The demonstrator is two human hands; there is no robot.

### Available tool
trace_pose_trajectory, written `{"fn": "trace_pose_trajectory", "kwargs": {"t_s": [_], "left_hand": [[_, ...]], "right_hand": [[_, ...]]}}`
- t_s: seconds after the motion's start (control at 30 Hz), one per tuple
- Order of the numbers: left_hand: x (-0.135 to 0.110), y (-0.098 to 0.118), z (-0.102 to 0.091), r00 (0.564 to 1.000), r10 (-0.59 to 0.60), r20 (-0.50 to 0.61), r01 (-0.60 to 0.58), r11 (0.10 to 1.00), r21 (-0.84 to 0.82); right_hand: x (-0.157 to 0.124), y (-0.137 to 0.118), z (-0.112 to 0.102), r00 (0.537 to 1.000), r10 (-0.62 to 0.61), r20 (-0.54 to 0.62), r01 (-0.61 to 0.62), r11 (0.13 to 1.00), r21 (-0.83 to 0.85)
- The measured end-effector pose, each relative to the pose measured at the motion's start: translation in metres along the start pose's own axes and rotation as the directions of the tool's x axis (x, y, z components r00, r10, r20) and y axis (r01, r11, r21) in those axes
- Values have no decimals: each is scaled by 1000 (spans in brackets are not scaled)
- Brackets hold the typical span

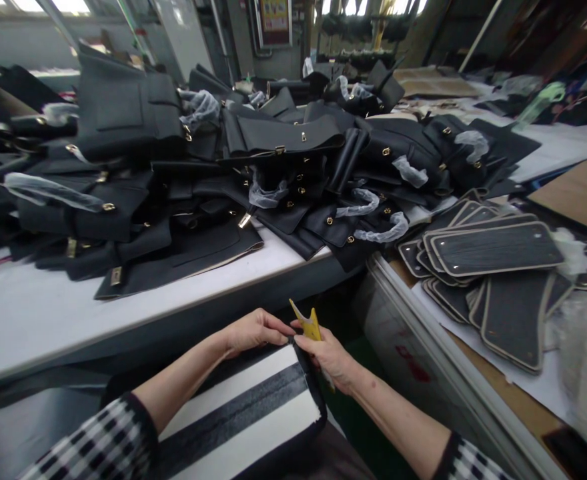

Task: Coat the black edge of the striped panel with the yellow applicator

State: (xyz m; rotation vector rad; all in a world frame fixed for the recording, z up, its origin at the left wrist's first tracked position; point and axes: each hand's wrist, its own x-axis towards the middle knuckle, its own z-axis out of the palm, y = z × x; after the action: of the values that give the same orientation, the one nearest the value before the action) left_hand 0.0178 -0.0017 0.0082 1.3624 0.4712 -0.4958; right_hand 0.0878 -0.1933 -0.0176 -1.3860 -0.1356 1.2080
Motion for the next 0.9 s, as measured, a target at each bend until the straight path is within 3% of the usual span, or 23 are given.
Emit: {"fn": "trace_pose_trajectory", "kwargs": {"t_s": [0.13,0.37,0.9], "left_hand": [[-2,2,2,1000,2,22,-1,1000,-26],[0,1,-5,997,-28,72,33,997,-72],[5,7,-8,996,-71,61,73,997,-31]], "right_hand": [[0,-4,1,1000,-6,30,7,1000,-30],[2,1,-6,998,46,36,-48,997,60],[4,-11,1,996,93,-6,-93,994,-51]]}}
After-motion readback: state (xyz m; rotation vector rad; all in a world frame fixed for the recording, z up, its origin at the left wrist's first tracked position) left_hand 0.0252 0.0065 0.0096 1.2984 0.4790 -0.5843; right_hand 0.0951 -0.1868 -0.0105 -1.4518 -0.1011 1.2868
